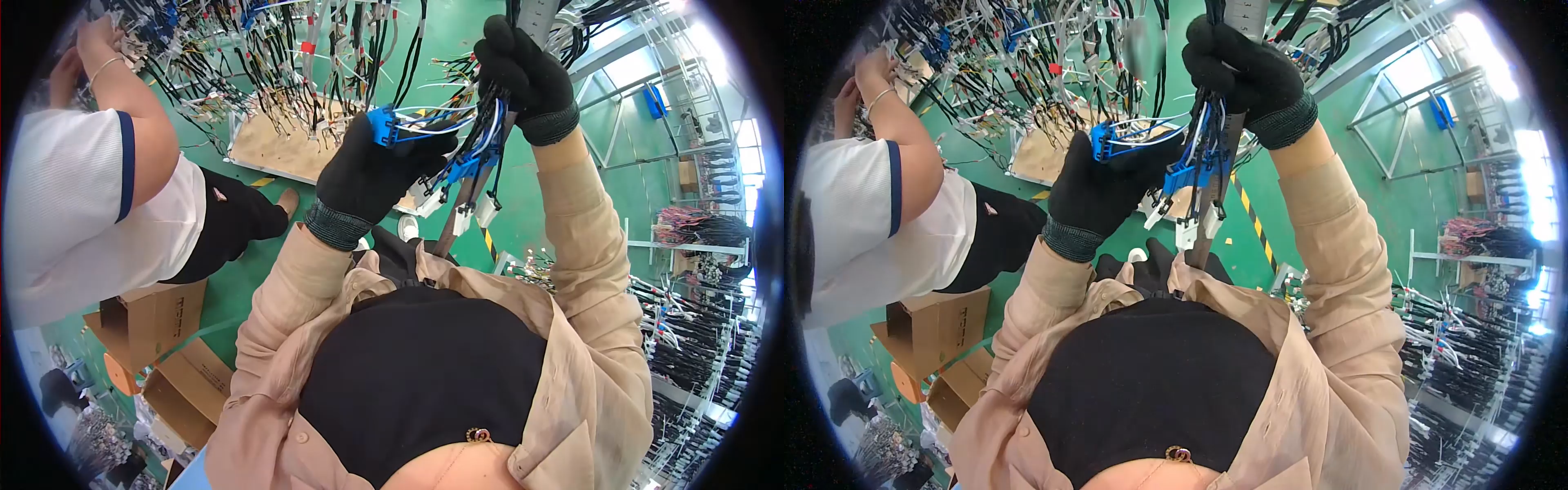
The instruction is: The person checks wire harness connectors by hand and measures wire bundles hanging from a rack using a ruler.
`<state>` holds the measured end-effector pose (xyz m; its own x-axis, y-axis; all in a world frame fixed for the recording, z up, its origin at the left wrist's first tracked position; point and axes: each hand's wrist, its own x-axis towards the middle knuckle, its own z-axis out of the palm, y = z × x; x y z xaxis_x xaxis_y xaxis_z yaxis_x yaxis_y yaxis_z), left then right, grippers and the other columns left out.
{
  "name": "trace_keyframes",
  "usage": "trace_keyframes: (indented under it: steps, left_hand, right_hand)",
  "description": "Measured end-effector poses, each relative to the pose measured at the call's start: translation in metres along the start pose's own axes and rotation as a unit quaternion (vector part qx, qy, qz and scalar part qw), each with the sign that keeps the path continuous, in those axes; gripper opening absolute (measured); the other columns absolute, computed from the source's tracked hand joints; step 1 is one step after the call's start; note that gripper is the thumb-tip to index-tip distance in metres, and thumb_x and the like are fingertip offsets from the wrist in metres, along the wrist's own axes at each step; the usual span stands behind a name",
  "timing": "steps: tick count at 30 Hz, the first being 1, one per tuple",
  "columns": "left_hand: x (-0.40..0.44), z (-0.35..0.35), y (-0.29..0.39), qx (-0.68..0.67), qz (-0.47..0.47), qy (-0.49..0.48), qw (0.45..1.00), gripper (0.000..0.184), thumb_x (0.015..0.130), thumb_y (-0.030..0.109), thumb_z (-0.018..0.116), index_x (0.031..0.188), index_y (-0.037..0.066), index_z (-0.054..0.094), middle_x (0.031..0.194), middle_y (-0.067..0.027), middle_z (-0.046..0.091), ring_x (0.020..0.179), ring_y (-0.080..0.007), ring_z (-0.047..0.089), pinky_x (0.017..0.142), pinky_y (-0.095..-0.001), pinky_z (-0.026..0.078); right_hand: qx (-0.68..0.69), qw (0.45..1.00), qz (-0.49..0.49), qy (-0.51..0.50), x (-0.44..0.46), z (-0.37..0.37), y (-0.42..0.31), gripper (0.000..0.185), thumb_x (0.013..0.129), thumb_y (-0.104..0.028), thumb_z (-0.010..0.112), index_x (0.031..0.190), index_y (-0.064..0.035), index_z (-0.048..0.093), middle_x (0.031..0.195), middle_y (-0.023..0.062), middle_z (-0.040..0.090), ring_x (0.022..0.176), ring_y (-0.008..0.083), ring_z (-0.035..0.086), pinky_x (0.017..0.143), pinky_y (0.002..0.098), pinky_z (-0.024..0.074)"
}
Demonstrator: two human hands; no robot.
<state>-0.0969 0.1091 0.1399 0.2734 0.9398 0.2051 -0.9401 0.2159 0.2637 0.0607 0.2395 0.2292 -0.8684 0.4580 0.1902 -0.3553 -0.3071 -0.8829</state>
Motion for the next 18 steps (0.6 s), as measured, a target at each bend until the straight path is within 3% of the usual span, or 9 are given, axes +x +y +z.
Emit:
trace_keyframes:
  steps: [2, 5, 6, 9, 10, 13, 14, 17, 18]
  left_hand:
    - [-0.002, -0.003, -0.004, -0.005, 0.003, -0.002, 1.000, 0.067, 0.082, 0.050, 0.035, 0.123, -0.003, 0.030, 0.124, -0.0201, 0.036, 0.112, -0.0293, 0.039, 0.095, -0.0394, 0.029]
    - [-0.004, -0.010, -0.010, 0.038, 0.001, -0.048, 0.998, 0.078, 0.077, 0.058, 0.036, 0.126, -0.002, 0.025, 0.126, -0.0182, 0.034, 0.114, -0.0271, 0.037, 0.096, -0.0376, 0.028]
    - [-0.006, -0.011, -0.013, 0.056, -0.002, -0.064, 0.996, 0.082, 0.075, 0.061, 0.036, 0.126, -0.002, 0.024, 0.126, -0.0176, 0.033, 0.115, -0.0264, 0.036, 0.097, -0.0370, 0.027]
    - [-0.007, -0.012, -0.014, 0.118, -0.001, -0.094, 0.989, 0.093, 0.070, 0.069, 0.036, 0.129, -0.002, 0.019, 0.128, -0.0157, 0.031, 0.116, -0.0242, 0.034, 0.098, -0.0353, 0.025]
    - [-0.007, -0.007, -0.012, 0.173, -0.013, -0.093, 0.980, 0.098, 0.068, 0.071, 0.036, 0.129, -0.003, 0.019, 0.129, -0.0142, 0.030, 0.117, -0.0234, 0.034, 0.097, -0.0345, 0.026]
    - [-0.006, -0.010, -0.014, 0.040, -0.015, -0.169, 0.985, 0.099, 0.067, 0.073, 0.033, 0.129, -0.003, 0.018, 0.129, -0.0138, 0.032, 0.116, -0.0228, 0.035, 0.097, -0.0344, 0.026]
    - [-0.008, -0.012, -0.012, 0.086, -0.021, -0.151, 0.985, 0.097, 0.069, 0.073, 0.029, 0.128, -0.003, 0.019, 0.127, -0.0152, 0.034, 0.116, -0.0230, 0.035, 0.099, -0.0349, 0.022]
    - [-0.015, -0.011, -0.010, 0.125, -0.032, -0.108, 0.986, 0.073, 0.081, 0.060, 0.025, 0.127, 0.003, 0.028, 0.125, -0.0103, 0.039, 0.112, -0.0193, 0.041, 0.100, -0.0411, 0.014]
    - [-0.016, -0.011, -0.008, 0.139, -0.034, -0.095, 0.985, 0.072, 0.081, 0.058, 0.025, 0.128, 0.004, 0.027, 0.126, -0.0103, 0.039, 0.112, -0.0199, 0.041, 0.100, -0.0413, 0.015]
  right_hand:
    - [-0.031, 0.998, -0.001, 0.061, -0.001, 0.009, -0.001, 0.017, 0.089, -0.027, 0.039, 0.085, -0.0109, 0.044, 0.057, -0.0034, 0.033, 0.040, 0.0037, 0.026, 0.040, 0.0180, 0.0247]
    - [-0.088, 0.994, -0.024, 0.066, -0.001, 0.002, 0.000, 0.021, 0.085, -0.027, 0.045, 0.092, -0.0073, 0.048, 0.061, -0.0020, 0.044, 0.044, 0.0020, 0.034, 0.039, 0.0138, 0.0281]
    - [-0.135, 0.983, -0.016, 0.120, -0.003, 0.004, -0.001, 0.022, 0.083, -0.027, 0.049, 0.092, -0.0062, 0.051, 0.064, -0.0023, 0.048, 0.046, 0.0026, 0.037, 0.042, 0.0155, 0.0317]
    - [0.019, 0.981, -0.068, 0.182, -0.005, 0.004, 0.006, 0.022, 0.083, -0.022, 0.049, 0.090, -0.0015, 0.050, 0.074, 0.0051, 0.051, 0.061, 0.0160, 0.049, 0.054, 0.0263, 0.0400]
    - [0.046, 0.986, -0.055, 0.150, -0.003, 0.011, 0.002, 0.018, 0.083, -0.017, 0.050, 0.090, -0.0009, 0.050, 0.074, 0.0030, 0.050, 0.061, 0.0127, 0.046, 0.054, 0.0227, 0.0380]
    - [0.004, 0.993, -0.041, 0.108, -0.006, 0.016, -0.002, 0.023, 0.082, -0.021, 0.051, 0.094, -0.0006, 0.050, 0.073, 0.0036, 0.050, 0.063, 0.0125, 0.047, 0.055, 0.0220, 0.0378]
    - [-0.034, 0.980, -0.027, 0.194, -0.009, 0.031, -0.005, 0.027, 0.081, -0.023, 0.054, 0.096, -0.0019, 0.051, 0.072, 0.0030, 0.049, 0.063, 0.0119, 0.046, 0.055, 0.0216, 0.0371]
    - [-0.186, 0.936, -0.019, 0.298, 0.001, 0.033, 0.002, 0.026, 0.079, -0.029, 0.056, 0.090, -0.0063, 0.056, 0.068, -0.0019, 0.053, 0.048, 0.0021, 0.040, 0.043, 0.0162, 0.0331]
    - [-0.175, 0.933, -0.006, 0.315, 0.003, 0.034, 0.004, 0.027, 0.076, -0.031, 0.060, 0.088, -0.0070, 0.059, 0.070, -0.0012, 0.056, 0.050, 0.0010, 0.042, 0.043, 0.0154, 0.0329]
